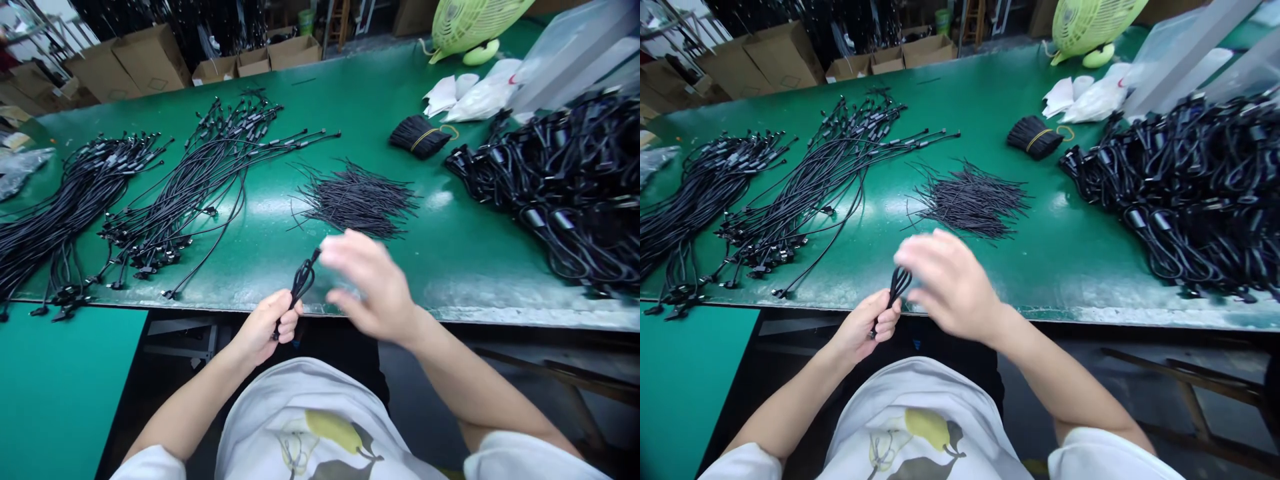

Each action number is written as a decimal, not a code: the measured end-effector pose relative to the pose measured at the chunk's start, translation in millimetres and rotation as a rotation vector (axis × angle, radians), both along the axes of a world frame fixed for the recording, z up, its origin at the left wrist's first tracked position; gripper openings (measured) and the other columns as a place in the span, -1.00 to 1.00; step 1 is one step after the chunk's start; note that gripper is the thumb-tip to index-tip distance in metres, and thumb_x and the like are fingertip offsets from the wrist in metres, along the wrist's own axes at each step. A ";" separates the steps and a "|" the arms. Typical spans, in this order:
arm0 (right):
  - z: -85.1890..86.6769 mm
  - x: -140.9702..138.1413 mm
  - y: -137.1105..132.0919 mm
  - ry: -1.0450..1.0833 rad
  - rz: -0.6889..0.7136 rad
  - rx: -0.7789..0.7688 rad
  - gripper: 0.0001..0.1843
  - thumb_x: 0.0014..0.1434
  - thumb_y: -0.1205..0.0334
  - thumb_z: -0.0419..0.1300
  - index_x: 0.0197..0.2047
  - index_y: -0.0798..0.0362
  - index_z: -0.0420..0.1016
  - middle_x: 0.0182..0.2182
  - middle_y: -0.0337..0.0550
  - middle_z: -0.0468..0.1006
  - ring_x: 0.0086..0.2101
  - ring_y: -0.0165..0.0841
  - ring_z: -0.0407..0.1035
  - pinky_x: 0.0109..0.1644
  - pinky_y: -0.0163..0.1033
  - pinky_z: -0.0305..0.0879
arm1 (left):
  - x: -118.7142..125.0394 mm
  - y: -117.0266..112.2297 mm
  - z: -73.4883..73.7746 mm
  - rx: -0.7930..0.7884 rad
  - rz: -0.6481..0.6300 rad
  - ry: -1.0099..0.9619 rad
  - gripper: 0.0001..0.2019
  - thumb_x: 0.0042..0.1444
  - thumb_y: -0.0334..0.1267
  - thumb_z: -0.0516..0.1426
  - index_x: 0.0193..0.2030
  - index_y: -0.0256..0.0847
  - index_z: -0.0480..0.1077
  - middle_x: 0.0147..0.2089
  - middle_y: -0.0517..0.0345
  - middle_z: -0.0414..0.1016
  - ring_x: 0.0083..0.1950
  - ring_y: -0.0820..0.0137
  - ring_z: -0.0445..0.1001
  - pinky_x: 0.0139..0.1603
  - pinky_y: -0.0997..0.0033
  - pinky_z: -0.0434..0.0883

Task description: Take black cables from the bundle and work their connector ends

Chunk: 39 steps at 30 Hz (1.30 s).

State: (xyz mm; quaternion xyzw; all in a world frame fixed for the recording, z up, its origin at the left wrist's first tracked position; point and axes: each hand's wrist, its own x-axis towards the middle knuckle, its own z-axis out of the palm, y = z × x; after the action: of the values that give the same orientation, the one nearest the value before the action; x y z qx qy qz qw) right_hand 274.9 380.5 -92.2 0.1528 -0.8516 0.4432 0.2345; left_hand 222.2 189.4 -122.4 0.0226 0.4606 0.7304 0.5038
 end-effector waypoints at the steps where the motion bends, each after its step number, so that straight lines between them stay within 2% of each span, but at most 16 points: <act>1: -1.7 5.6 -0.1 0.035 0.036 0.224 -0.63 0.33 0.17 0.03 0.19 -0.06 0.30 0.08 -0.04 0.43 0.13 -0.16 0.29 0.26 0.11 0.15 | -1.6 0.7 0.0 -0.037 -0.027 0.067 -0.55 0.07 0.11 0.25 -0.43 -0.28 0.29 -0.59 0.38 0.02 -0.62 0.62 -0.06 -0.67 0.68 0.02; 4: -9.5 16.4 -4.0 0.099 0.134 0.719 -0.60 0.38 0.25 -0.08 0.22 0.16 0.25 -0.07 0.04 0.50 -0.01 -0.18 0.36 0.16 0.06 0.21 | -2.9 0.1 4.4 -0.200 -0.188 0.331 -0.51 0.18 0.19 0.10 -0.46 -0.24 0.23 -0.61 0.36 0.06 -0.63 0.58 0.01 -0.65 0.60 0.10; 7: -19.7 21.1 -4.1 0.114 0.131 0.909 -0.59 0.40 0.23 -0.10 0.20 0.28 0.24 -0.27 0.01 0.49 -0.27 -0.27 0.36 -0.21 -0.13 0.27 | -2.5 -3.8 11.1 -0.318 -0.395 0.545 -0.54 0.27 0.15 -0.03 -0.37 -0.25 0.29 -0.54 0.30 0.17 -0.62 0.55 0.09 -0.60 0.53 0.15; 9: -26.9 24.1 -2.4 0.110 0.139 0.915 -0.66 0.39 0.32 -0.14 0.11 0.23 0.30 -0.36 -0.06 0.47 -0.40 -0.34 0.31 -0.41 -0.19 0.12 | -3.4 -5.4 13.2 -0.339 -0.504 0.594 -0.56 0.31 0.12 -0.09 -0.31 -0.23 0.29 -0.48 0.28 0.19 -0.61 0.54 0.10 -0.59 0.50 0.16; 12: -33.0 29.0 -2.1 -0.019 0.182 0.863 -0.69 0.38 0.33 -0.16 -0.15 0.17 0.38 -0.45 -0.11 0.42 -0.49 -0.36 0.27 -0.51 -0.21 -0.04 | -6.1 -4.1 11.8 -0.376 -0.627 0.815 -0.61 0.35 0.02 -0.15 -0.33 -0.19 0.26 -0.46 0.25 0.23 -0.56 0.48 0.17 -0.52 0.47 0.15; 14: -30.2 30.8 -3.0 -0.230 0.226 0.801 -0.69 0.39 0.25 -0.15 -0.22 0.16 0.37 -0.41 -0.08 0.46 -0.47 -0.35 0.32 -0.51 -0.23 -0.03 | -8.7 -2.3 10.3 -0.397 -0.684 1.088 -0.64 0.38 -0.06 -0.16 -0.36 -0.17 0.22 -0.46 0.22 0.28 -0.49 0.42 0.25 -0.45 0.43 0.15; 18: -13.2 27.2 -0.7 -0.694 0.353 0.549 -0.64 0.39 0.04 -0.07 -0.18 0.14 0.38 -0.36 -0.08 0.54 -0.41 -0.32 0.42 -0.45 -0.28 0.05 | -16.6 -1.4 9.1 -0.344 -0.819 1.518 -0.66 0.41 -0.16 -0.21 -0.35 -0.16 0.21 -0.43 0.16 0.38 -0.44 0.34 0.34 -0.41 0.39 0.17; 20: -9.3 23.8 1.3 -0.804 0.386 0.444 -0.60 0.39 -0.01 -0.07 -0.17 0.12 0.40 -0.34 -0.09 0.56 -0.37 -0.31 0.45 -0.42 -0.30 0.11 | -21.7 -1.7 7.4 -0.322 -0.873 1.628 -0.70 0.41 -0.20 -0.20 -0.29 -0.17 0.23 -0.38 0.15 0.42 -0.41 0.32 0.39 -0.40 0.39 0.21; 22: -11.9 20.6 2.2 -0.806 0.335 0.461 -0.59 0.40 -0.01 -0.08 -0.15 0.14 0.41 -0.29 -0.05 0.57 -0.30 -0.27 0.47 -0.37 -0.28 0.15 | -26.8 -1.2 3.7 -0.351 -0.900 1.724 -0.76 0.40 -0.26 -0.17 -0.22 -0.18 0.25 -0.33 0.13 0.45 -0.37 0.30 0.43 -0.38 0.39 0.25; 25: -19.8 15.0 2.7 -0.770 0.232 0.541 -0.60 0.40 0.03 -0.08 -0.13 0.18 0.41 -0.27 0.01 0.57 -0.29 -0.22 0.47 -0.35 -0.24 0.15 | -33.5 1.2 -3.9 -0.396 -0.893 1.942 -0.76 0.36 -0.39 -0.19 -0.24 -0.19 0.25 -0.35 0.10 0.43 -0.39 0.27 0.43 -0.43 0.35 0.26; 27: -22.8 9.8 4.4 -0.797 0.254 0.477 -0.60 0.39 0.03 -0.08 -0.16 0.15 0.42 -0.32 -0.03 0.56 -0.35 -0.25 0.44 -0.38 -0.25 0.13 | -36.9 3.4 -7.5 -0.377 -0.871 2.074 -0.74 0.31 -0.47 -0.20 -0.26 -0.19 0.25 -0.38 0.10 0.41 -0.43 0.26 0.40 -0.46 0.33 0.26; 30: -24.5 2.0 8.0 -0.980 0.326 0.192 -0.62 0.35 0.04 -0.04 -0.29 0.11 0.44 -0.41 -0.17 0.51 -0.41 -0.37 0.36 -0.40 -0.32 0.11 | -41.1 6.7 -10.4 -0.324 -0.814 2.184 -0.73 0.25 -0.54 -0.19 -0.17 -0.23 0.27 -0.39 0.10 0.40 -0.44 0.26 0.39 -0.47 0.33 0.27; 33: -25.6 -4.9 12.3 -1.147 0.390 -0.112 -0.64 0.33 0.08 0.01 -0.37 0.11 0.44 -0.49 -0.28 0.40 -0.46 -0.47 0.27 -0.42 -0.39 0.13 | -46.5 9.4 -13.6 -0.273 -0.692 2.218 -0.73 0.27 -0.52 -0.19 -0.12 -0.25 0.27 -0.41 0.11 0.39 -0.44 0.29 0.38 -0.47 0.35 0.25; 35: -24.0 -13.3 20.6 -1.058 0.437 -0.123 -0.66 0.35 0.09 0.01 -0.30 0.12 0.46 -0.47 -0.27 0.41 -0.45 -0.48 0.28 -0.40 -0.40 0.17 | -51.7 10.0 -15.8 -0.276 -0.563 2.142 -0.76 0.31 -0.46 -0.17 -0.15 -0.22 0.29 -0.43 0.13 0.39 -0.45 0.31 0.37 -0.46 0.36 0.24; 37: -19.9 -29.1 38.4 -0.784 0.413 0.015 -0.70 0.36 0.10 0.02 -0.18 0.11 0.48 -0.35 -0.20 0.48 -0.33 -0.43 0.34 -0.27 -0.36 0.23 | -57.3 9.4 -16.1 -0.343 -0.430 1.893 -0.80 0.36 -0.35 -0.12 -0.19 -0.19 0.30 -0.42 0.15 0.39 -0.43 0.34 0.37 -0.44 0.39 0.24; 39: -16.5 -53.6 66.7 -0.462 0.189 0.226 -0.72 0.37 0.15 0.02 -0.06 0.09 0.48 -0.16 -0.08 0.50 -0.16 -0.35 0.35 -0.09 -0.28 0.25 | -61.3 8.3 -13.5 -0.428 -0.319 1.442 -0.78 0.37 -0.20 -0.08 -0.24 -0.18 0.30 -0.45 0.20 0.34 -0.47 0.39 0.32 -0.47 0.44 0.22</act>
State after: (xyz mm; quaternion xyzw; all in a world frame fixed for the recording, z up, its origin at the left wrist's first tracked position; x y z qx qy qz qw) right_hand 221.3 447.1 -108.7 0.1515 -0.9085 0.3884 -0.0268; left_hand 160.8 197.6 -135.9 0.4615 0.7975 0.3486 0.1717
